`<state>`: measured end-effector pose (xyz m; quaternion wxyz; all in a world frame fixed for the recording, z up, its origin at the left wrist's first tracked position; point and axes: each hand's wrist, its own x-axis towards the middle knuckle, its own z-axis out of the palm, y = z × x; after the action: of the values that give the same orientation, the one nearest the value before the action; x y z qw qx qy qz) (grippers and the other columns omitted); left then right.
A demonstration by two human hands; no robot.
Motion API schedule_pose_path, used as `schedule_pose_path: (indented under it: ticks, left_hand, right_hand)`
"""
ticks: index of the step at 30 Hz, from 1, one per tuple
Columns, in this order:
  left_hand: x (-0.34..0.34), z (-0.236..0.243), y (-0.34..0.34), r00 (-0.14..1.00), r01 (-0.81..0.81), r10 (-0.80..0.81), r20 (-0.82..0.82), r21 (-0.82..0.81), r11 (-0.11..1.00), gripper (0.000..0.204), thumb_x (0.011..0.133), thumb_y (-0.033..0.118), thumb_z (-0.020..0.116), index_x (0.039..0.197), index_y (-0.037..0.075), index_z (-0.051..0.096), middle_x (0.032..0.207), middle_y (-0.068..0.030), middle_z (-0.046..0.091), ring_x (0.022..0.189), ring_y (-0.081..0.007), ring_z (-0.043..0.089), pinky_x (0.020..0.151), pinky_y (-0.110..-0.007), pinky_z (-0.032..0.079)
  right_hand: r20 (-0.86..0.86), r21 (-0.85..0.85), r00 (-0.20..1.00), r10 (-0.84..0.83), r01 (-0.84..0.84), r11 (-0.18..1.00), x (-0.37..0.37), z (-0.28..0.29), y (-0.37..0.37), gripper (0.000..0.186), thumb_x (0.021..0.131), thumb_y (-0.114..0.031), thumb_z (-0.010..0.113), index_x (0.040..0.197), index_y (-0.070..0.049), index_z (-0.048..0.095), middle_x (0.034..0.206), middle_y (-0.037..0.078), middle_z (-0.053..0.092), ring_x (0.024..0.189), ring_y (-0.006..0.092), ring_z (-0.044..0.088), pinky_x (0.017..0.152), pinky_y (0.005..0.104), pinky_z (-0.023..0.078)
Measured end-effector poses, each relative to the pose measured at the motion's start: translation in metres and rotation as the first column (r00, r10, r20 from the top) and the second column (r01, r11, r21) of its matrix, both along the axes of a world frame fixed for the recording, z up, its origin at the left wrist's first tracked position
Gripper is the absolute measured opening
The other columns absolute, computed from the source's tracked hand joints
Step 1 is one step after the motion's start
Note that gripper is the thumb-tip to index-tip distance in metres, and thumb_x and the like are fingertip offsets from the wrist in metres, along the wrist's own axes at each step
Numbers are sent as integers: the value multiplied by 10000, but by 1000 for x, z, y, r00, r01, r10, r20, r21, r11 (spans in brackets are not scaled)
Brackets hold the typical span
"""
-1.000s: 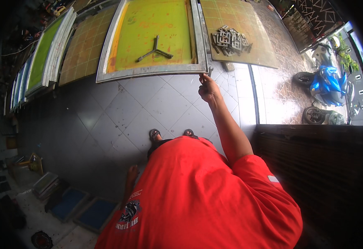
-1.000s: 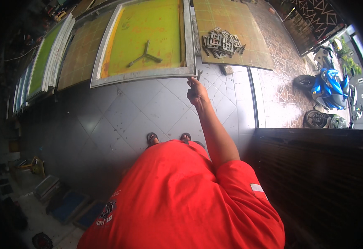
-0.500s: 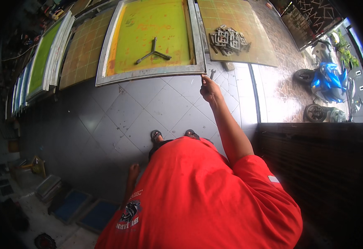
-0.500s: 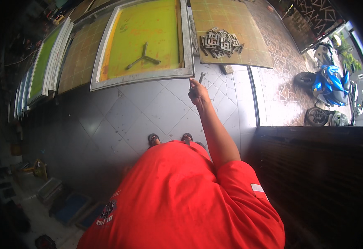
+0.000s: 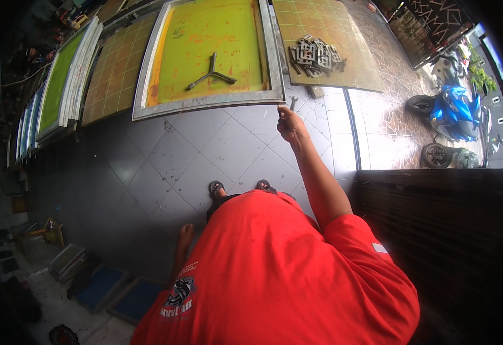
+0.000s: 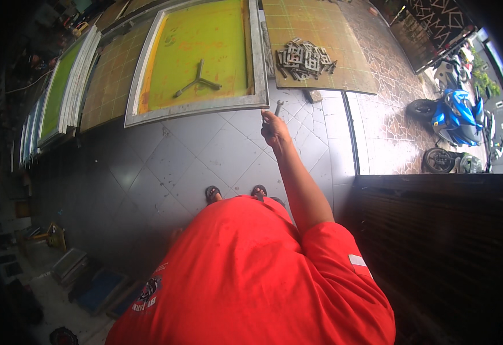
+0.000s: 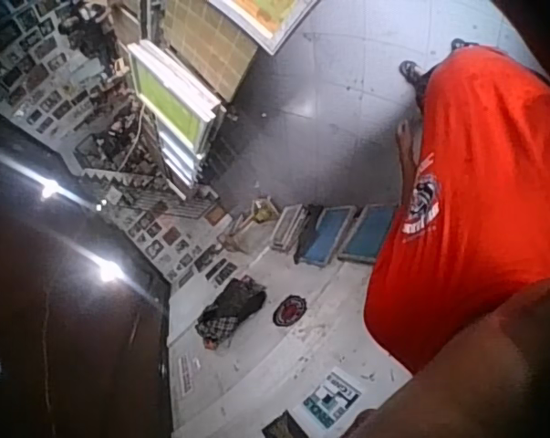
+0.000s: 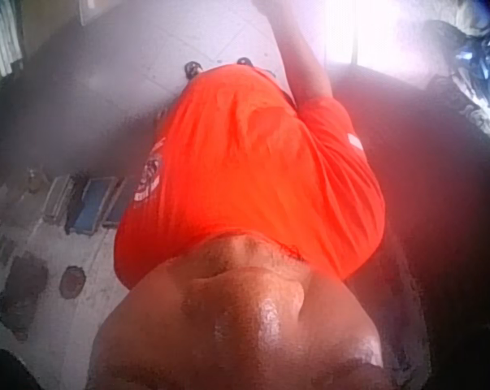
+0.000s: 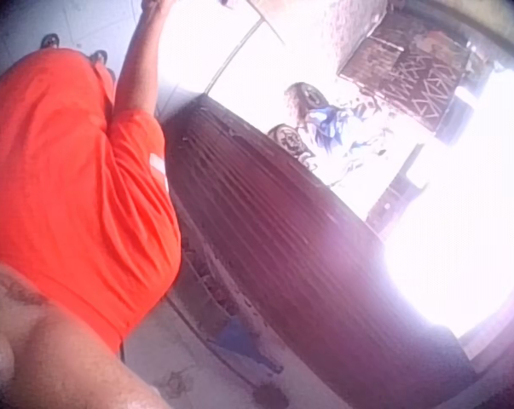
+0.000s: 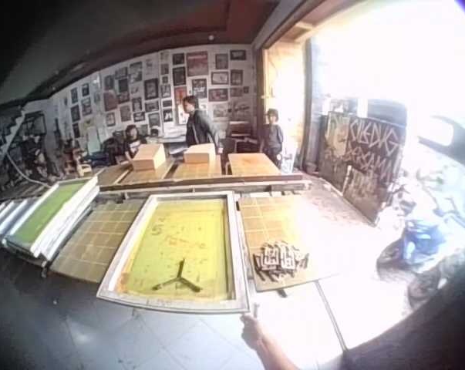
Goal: The person uses a specialized three-pointed wrench to tighten or adjust the hardware on a screen-printing frame before moving the frame to a different position on the worktable.
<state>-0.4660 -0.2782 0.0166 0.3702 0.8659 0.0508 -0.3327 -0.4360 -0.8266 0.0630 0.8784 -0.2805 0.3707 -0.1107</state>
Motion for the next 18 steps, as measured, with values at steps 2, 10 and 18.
schedule_pose_path:
  ticks: [2,10,18]
  left_hand:
    - [-1,5,-2,1000,-26,25,-7,-17,1000,265,881,271,493,970,27,545,786,-23,531,676,-106,508,592,-258,428]
    - [-1,-16,19,998,16,-16,-68,-4,1000,289,874,270,500,1005,16,541,800,-43,551,677,-119,526,600,-264,439]
    - [-11,-19,25,998,-12,13,-64,14,1000,316,867,296,507,1036,30,540,823,-47,564,674,-124,537,571,-266,432]
  right_hand:
    - [-21,35,1000,-3,4,999,4,5,1,114,836,-238,531,770,-144,534,700,-37,581,390,50,307,363,201,226]
    - [-5,-37,1000,-21,21,999,4,22,15,143,831,-246,563,714,-169,534,725,-56,586,381,41,269,346,184,205]
    - [14,30,999,31,-32,999,0,37,13,136,838,-261,573,766,-146,562,723,-62,591,374,42,254,343,187,213]
